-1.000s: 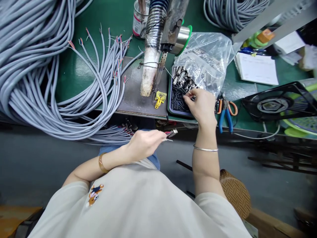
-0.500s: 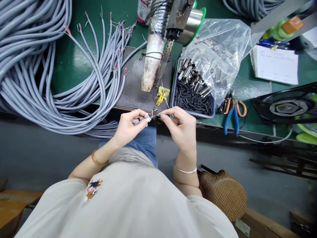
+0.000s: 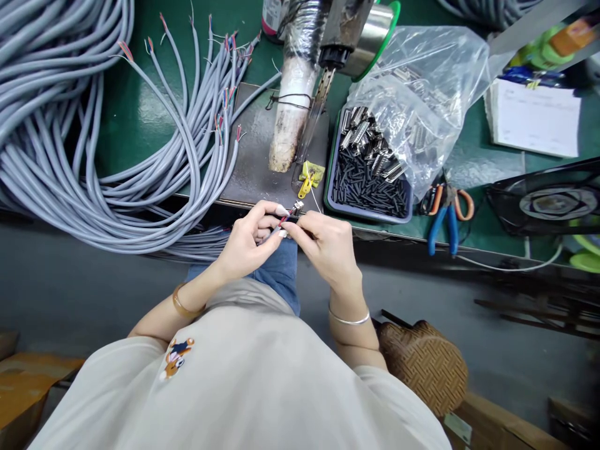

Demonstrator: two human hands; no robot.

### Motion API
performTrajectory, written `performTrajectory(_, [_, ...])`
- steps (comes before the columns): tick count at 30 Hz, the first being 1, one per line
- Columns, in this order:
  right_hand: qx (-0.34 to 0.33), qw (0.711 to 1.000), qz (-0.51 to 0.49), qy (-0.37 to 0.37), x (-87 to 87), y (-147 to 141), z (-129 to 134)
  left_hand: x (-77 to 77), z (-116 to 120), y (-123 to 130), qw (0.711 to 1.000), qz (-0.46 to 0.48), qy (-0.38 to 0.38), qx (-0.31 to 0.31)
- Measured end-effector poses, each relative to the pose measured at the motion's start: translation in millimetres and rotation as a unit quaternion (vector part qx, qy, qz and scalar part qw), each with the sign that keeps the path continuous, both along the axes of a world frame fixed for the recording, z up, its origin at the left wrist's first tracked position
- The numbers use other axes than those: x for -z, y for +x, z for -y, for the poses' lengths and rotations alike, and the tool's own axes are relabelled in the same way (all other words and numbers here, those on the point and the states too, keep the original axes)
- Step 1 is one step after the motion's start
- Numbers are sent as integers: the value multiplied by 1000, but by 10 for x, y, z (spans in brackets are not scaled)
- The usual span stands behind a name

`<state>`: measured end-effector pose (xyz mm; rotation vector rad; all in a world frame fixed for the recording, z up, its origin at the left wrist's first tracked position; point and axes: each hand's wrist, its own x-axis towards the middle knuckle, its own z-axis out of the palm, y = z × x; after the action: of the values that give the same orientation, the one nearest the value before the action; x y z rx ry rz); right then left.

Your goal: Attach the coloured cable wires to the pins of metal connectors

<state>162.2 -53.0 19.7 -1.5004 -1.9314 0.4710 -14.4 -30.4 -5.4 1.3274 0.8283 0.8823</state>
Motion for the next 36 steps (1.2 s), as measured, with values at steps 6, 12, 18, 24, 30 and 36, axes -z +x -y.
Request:
performTrajectory(6, [22, 999, -35, -12, -149, 86, 45, -22, 32, -47, 999, 7, 6, 45])
performTrajectory(12, [25, 998, -50, -26, -261, 77, 120, -21, 48, -56, 999, 7, 7, 37])
performTrajectory(18, [4, 997, -72, -18, -174, 4, 88, 1, 43, -67, 998, -7, 43, 38])
performTrajectory(24, [51, 994, -93, 24, -213, 20, 132, -37, 32, -46, 982, -38, 178, -56])
performTrajectory(30, [83, 995, -59, -22, -389, 44, 41, -34, 67, -28, 914, -114, 389, -15])
performTrajectory(36, [38, 992, -105, -65, -367, 55, 14, -53, 37, -61, 911, -91, 394, -84])
